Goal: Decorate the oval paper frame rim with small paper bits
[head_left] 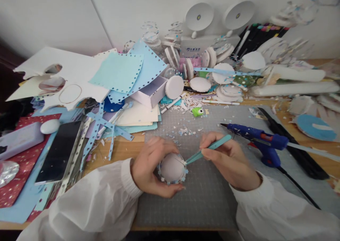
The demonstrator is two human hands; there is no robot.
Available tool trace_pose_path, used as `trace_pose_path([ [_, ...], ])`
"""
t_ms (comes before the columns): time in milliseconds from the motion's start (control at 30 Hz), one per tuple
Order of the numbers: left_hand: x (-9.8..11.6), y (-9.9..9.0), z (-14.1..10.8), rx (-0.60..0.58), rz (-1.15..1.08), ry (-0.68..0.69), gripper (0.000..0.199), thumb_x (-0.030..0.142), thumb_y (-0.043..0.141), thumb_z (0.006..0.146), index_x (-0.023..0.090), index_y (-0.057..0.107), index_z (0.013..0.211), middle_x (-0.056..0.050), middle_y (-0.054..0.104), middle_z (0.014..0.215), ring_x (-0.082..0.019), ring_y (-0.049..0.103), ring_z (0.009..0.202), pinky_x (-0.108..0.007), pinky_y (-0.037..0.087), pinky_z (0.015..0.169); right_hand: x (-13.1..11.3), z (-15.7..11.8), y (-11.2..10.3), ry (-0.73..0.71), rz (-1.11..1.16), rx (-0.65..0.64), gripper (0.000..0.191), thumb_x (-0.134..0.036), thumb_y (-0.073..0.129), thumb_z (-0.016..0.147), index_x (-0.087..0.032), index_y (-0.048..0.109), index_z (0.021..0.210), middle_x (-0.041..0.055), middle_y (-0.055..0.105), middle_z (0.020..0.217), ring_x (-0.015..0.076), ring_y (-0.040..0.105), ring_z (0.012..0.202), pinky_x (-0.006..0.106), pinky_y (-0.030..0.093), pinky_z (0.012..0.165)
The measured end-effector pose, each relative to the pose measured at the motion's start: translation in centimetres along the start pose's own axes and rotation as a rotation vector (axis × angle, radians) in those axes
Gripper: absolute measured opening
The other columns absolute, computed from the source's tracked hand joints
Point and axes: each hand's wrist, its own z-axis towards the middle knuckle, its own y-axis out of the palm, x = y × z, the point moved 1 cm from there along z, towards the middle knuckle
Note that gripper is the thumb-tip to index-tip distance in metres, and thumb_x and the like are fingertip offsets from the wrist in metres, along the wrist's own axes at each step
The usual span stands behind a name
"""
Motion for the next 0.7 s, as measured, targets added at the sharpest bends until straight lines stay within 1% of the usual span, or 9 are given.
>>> trace_pose_path([
  [233,-0.01,0.07,-0.11,0.002,-0.026,-0.004,0.060,0.040,0.074,0.057,0.015,0.052,0.107,-0.011,0.064,0.089,-0.024,0.060,0.079,-0.038,0.048,0.070,0.03,0.06,0.10,0.037,0.026,-0.010,0.016,-0.032,0.072,0.071,-0.020,0.062,0.072,-0.0019,0.049,0.064,0.0098,0.043,0.058,0.025,0.031,0.052],
  [367,0.07,0.13,-0.10,-0.004,-0.050,0.016,0.060,0.040,0.074,0.057,0.015,0.052,0.106,-0.011,0.063,0.088,-0.024,0.060,0.081,-0.038,0.049,0.071,0.06,0.07,0.08,0.067,0.046,-0.022,0.019,-0.034,0.073,0.069,-0.019,0.062,0.071,-0.0023,0.049,0.060,0.0097,0.041,0.054,0.025,0.029,0.049],
  [500,0.10,0.15,-0.11,-0.001,-0.059,0.009,0.057,0.041,0.073,0.059,0.016,0.053,0.106,-0.011,0.063,0.088,-0.024,0.061,0.081,-0.038,0.049,0.071,-0.07,0.06,0.11,0.068,0.047,-0.026,0.018,-0.033,0.072,0.069,-0.019,0.062,0.071,-0.0022,0.049,0.060,0.0101,0.042,0.055,0.025,0.030,0.050],
  [700,0.09,0.19,-0.18,0.009,-0.057,0.022,0.059,0.040,0.074,0.057,0.015,0.053,0.107,-0.012,0.063,0.088,-0.024,0.060,0.080,-0.037,0.049,0.070,-0.35,0.27,0.46,0.089,0.069,-0.005,0.017,-0.033,0.072,0.069,-0.018,0.063,0.070,-0.0024,0.048,0.061,0.0091,0.042,0.055,0.025,0.031,0.050],
])
